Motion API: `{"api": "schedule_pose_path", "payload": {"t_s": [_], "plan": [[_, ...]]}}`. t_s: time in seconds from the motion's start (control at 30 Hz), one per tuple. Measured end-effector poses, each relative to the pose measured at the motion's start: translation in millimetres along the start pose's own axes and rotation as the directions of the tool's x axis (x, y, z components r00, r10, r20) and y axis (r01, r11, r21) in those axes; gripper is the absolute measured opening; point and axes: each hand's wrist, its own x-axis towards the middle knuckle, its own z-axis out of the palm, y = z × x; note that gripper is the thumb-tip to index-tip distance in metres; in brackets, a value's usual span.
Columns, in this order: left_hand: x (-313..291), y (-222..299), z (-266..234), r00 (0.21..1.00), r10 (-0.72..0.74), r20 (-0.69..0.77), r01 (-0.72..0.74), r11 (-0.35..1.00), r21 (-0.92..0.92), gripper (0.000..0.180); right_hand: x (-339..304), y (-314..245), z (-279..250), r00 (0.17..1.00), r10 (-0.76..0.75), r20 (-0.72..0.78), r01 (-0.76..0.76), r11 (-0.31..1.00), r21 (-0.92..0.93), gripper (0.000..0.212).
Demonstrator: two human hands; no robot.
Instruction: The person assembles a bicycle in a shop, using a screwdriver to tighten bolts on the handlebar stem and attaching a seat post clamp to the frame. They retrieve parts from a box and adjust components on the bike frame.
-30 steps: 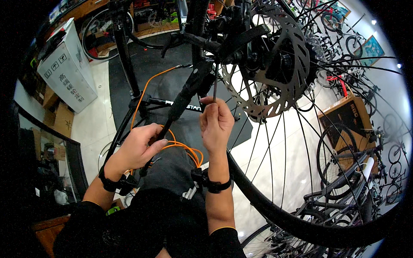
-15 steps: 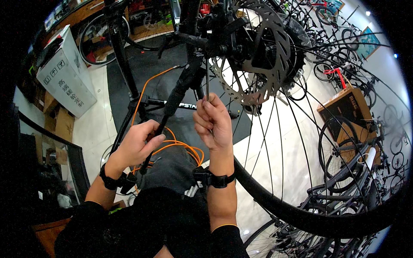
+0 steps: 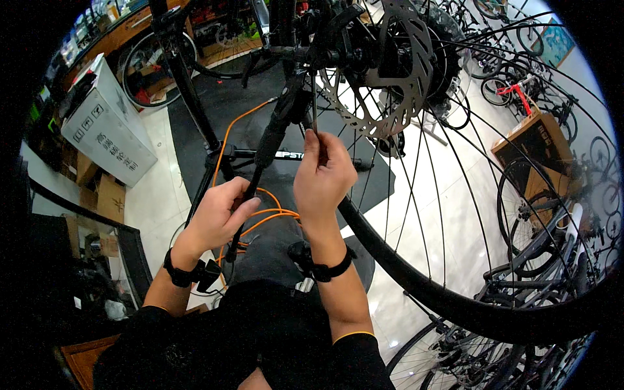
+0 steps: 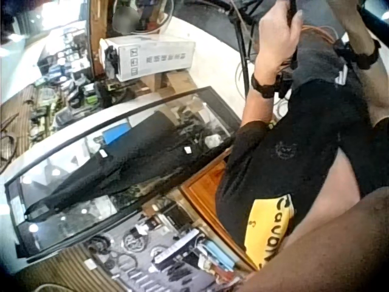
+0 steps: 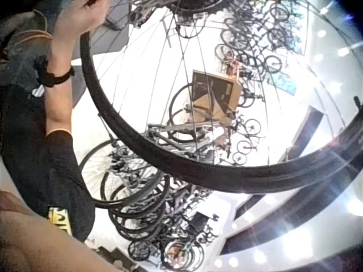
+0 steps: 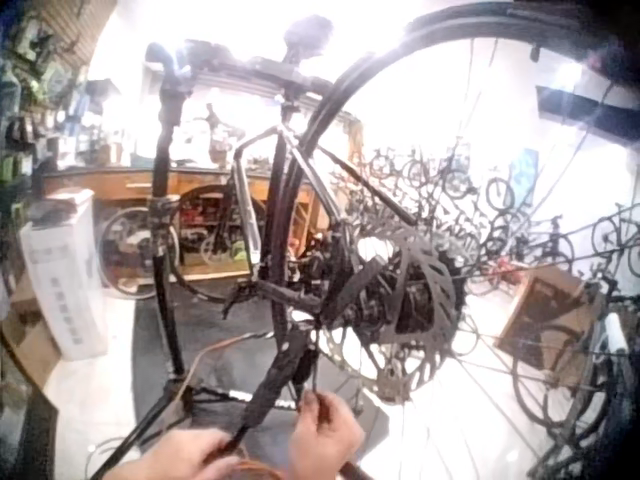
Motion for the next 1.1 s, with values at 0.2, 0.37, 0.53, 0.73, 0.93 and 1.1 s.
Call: {"api": "schedule_pose_path", "payload": {"t_s": [0.2,0.37,0.53,0.73,0.93,1.1], "plan": [[0,0,-3,1.0,0.008,0.003,-0.008,0.999,0.032,0.017,5,7,-3,0.998,-0.051,0.03,0.049,0.997,0.058,0.017],[-2,-2,-6,1.0,-0.012,-0.015,0.012,0.999,0.031,0.018,15,9,-16,0.961,0.03,0.275,-0.113,0.95,0.291,0.019],[-1,2,-6,0.999,-0.035,-0.003,0.035,0.997,0.064,0.02,13,4,-18,0.97,0.014,0.244,-0.042,0.993,0.109,0.023],[0,4,-4,0.998,-0.051,-0.021,0.052,0.997,0.049,0.02,8,7,-5,0.982,0.015,0.186,-0.04,0.991,0.131,0.025],[-2,-1,-8,1.0,-0.02,-0.023,0.021,0.999,0.03,0.021,15,16,-12,0.963,0.043,0.264,-0.149,0.906,0.396,0.027],[-2,-4,-3,0.999,-0.013,-0.033,0.014,1.0,0.014,0.018,17,17,-10,0.924,0.051,0.378,-0.236,0.855,0.462,0.033]]}}
